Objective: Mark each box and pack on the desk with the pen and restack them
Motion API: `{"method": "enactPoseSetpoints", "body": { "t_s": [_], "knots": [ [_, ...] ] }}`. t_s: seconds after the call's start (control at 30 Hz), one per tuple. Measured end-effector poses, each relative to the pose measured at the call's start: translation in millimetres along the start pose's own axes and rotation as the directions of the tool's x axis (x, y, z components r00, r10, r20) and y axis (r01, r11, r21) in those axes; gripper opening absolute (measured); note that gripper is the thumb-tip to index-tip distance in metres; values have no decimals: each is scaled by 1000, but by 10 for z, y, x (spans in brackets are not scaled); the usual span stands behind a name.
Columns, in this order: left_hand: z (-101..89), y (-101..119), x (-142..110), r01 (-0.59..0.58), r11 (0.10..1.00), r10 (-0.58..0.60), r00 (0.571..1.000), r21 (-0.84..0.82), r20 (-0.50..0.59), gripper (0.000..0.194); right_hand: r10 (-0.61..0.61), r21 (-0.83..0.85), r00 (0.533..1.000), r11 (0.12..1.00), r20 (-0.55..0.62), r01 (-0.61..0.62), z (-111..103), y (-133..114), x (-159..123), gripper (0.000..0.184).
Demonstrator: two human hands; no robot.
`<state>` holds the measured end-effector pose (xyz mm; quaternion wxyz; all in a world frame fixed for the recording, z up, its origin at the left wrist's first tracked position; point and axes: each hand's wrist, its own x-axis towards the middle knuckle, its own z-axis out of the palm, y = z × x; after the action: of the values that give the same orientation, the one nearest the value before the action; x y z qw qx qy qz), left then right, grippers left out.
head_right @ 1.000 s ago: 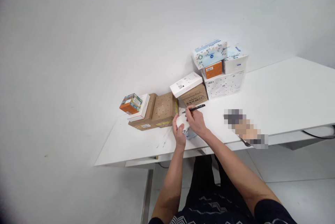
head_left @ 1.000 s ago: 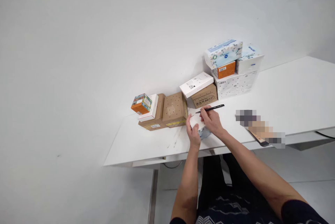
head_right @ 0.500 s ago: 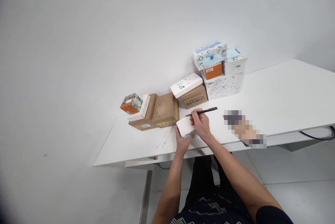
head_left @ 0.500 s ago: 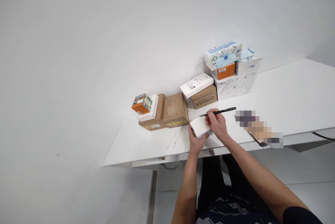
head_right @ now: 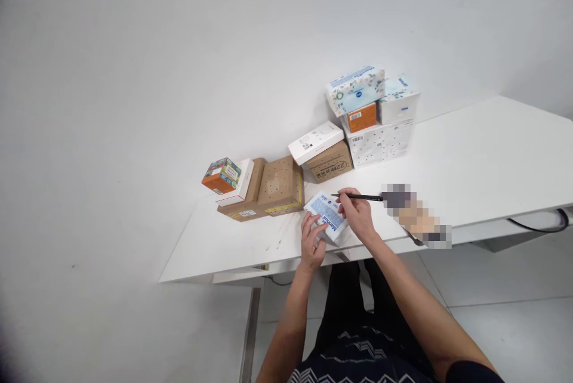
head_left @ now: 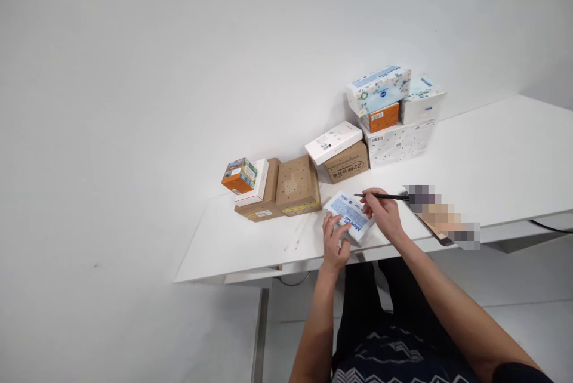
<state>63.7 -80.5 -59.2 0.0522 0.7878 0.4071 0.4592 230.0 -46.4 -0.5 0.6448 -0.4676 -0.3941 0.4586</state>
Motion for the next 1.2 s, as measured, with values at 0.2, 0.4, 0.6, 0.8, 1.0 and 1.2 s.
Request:
{"method": "enactPoseSetpoints", "body": {
  "t_s": [0.2,0.4,0.6,0.8,1.0,1.2],
  "knots": [
    [85,118,235,48,997,-43,995,59,-93,25,6,-199,999,980,38,2,157,85,43,25],
    [261,-1,216,13,994,-7,998,106,-56,29,-59,-460,998,886,19,62,46,178,-18,27],
    [282,-51,190,17,997,-13,998,82,-57,28,-110,-629,994,773,-12,78,-17,215,-59,29],
    [289,-59,190,30,996,-26,999,88,-46,28,-93,-651,996,755,17,82,-8,228,-44,29],
    [283,-59,180,30,996,-26,998,80,-48,28,-96,-678,993,725,75,122,3,180,-32,29],
    [282,-63,187,19,997,-16,999,72,-50,27,-104,-668,992,734,71,125,6,175,-29,32]
  ]
}}
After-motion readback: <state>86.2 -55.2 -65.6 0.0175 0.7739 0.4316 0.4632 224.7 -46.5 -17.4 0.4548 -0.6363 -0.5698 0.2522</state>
